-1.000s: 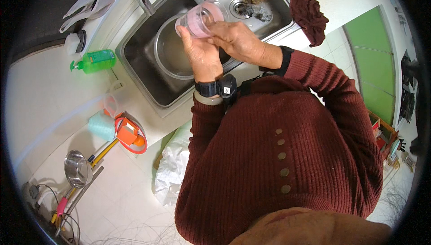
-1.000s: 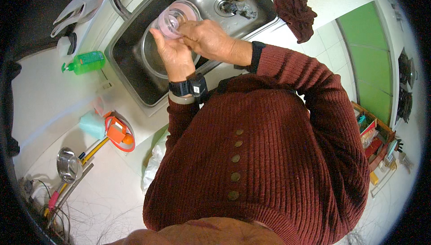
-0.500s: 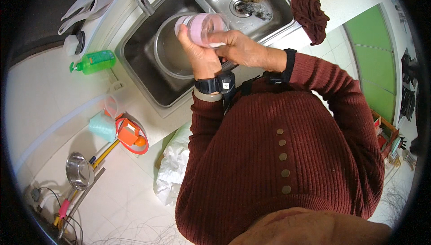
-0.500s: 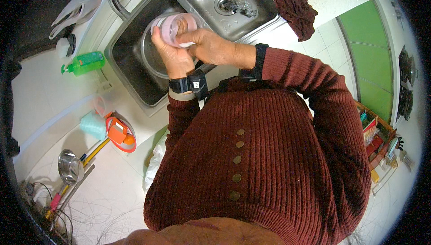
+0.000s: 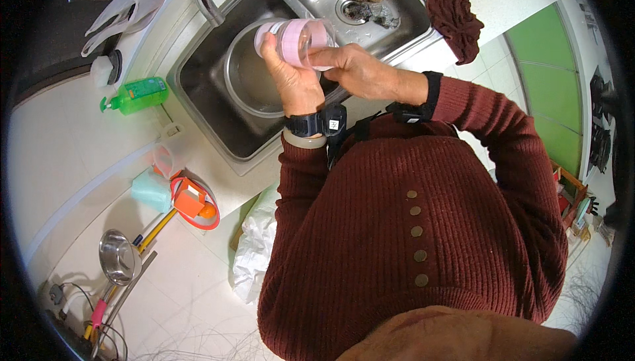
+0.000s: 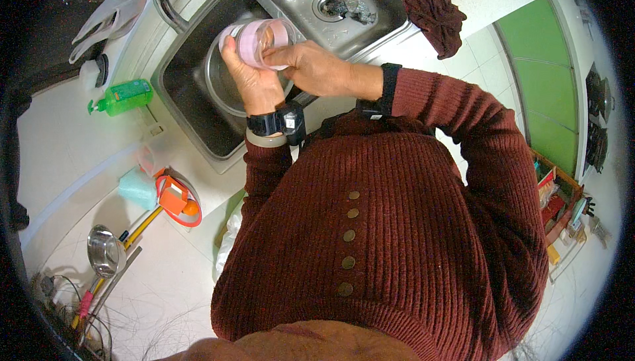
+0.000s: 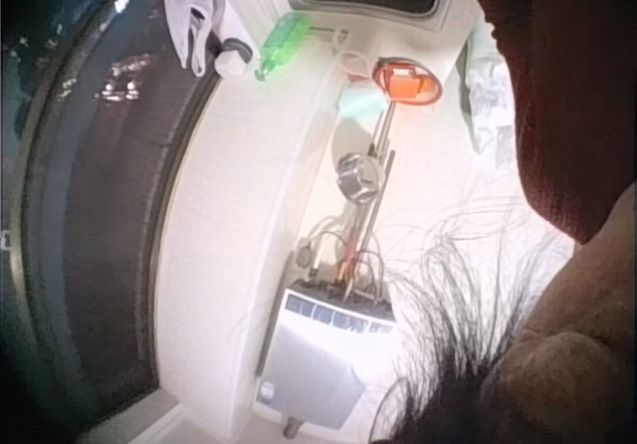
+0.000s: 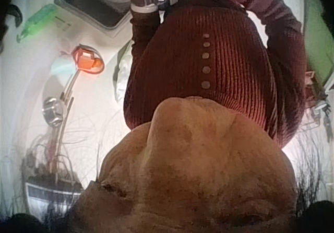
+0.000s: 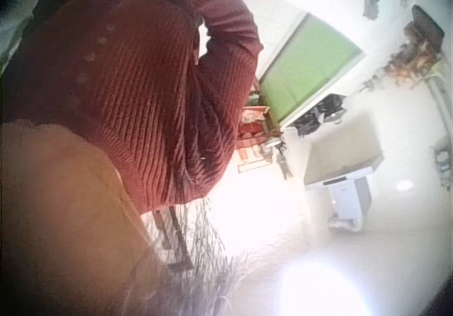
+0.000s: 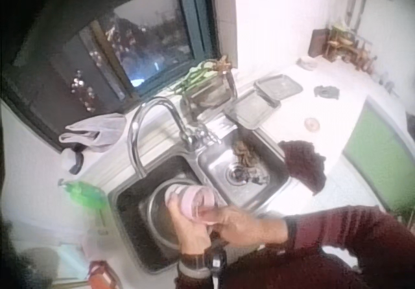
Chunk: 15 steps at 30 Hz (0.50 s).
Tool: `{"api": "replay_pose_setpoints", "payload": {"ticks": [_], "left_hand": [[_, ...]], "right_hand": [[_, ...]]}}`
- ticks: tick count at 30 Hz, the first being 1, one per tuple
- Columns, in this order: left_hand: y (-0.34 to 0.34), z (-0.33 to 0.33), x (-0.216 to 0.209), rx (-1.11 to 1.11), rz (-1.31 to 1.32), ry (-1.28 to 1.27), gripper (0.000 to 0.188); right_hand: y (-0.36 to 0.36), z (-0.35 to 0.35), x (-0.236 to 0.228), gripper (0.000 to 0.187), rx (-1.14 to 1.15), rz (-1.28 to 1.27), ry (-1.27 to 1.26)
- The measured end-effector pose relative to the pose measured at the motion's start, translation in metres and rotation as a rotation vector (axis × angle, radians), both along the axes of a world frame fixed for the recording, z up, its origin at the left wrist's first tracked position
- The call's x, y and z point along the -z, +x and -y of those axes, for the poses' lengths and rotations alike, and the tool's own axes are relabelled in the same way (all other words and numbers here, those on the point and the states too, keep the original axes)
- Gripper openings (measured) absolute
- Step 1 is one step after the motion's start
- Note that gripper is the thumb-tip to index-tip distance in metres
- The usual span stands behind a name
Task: The person wipes several metal and plastic containers on a wooden shelf with a dark cloth, then takes a pink plastic container to the kitchen sink. They rinse the container under running water and scrub its interior with a white sponge before rinsing again.
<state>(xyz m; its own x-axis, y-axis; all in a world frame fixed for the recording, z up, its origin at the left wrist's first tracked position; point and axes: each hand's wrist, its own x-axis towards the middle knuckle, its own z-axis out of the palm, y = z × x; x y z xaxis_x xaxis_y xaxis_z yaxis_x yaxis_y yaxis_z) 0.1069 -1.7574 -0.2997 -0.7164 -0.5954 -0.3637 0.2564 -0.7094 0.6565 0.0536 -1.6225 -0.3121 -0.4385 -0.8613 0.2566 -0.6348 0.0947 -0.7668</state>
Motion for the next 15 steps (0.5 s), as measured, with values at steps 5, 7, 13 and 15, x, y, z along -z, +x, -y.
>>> {"api": "replay_pose_setpoints", "payload": {"ticks": [5, 7, 13, 15], "left_hand": [[0.001, -0.006, 0.001, -0.041, 0.106, -0.002, 0.056], [-0.002, -0.008, -0.001, -0.049, 0.065, 0.026, 0.050], [-0.006, -0.001, -0.005, 0.017, 0.011, 0.001, 0.052], [-0.005, 0.002, -0.003, 0.030, -0.021, 0.015, 0.050]], "right_hand": [[-0.032, -0.013, -0.018, 0.032, -0.078, -0.909, 0.304], [-0.044, -0.013, -0.024, 0.032, -0.075, -1.012, 0.292], [-0.011, 0.006, -0.015, 0.045, 0.032, 0.123, -0.074], [-0.006, 0.003, -0.012, 0.056, -0.016, 0.554, 0.124]]}}
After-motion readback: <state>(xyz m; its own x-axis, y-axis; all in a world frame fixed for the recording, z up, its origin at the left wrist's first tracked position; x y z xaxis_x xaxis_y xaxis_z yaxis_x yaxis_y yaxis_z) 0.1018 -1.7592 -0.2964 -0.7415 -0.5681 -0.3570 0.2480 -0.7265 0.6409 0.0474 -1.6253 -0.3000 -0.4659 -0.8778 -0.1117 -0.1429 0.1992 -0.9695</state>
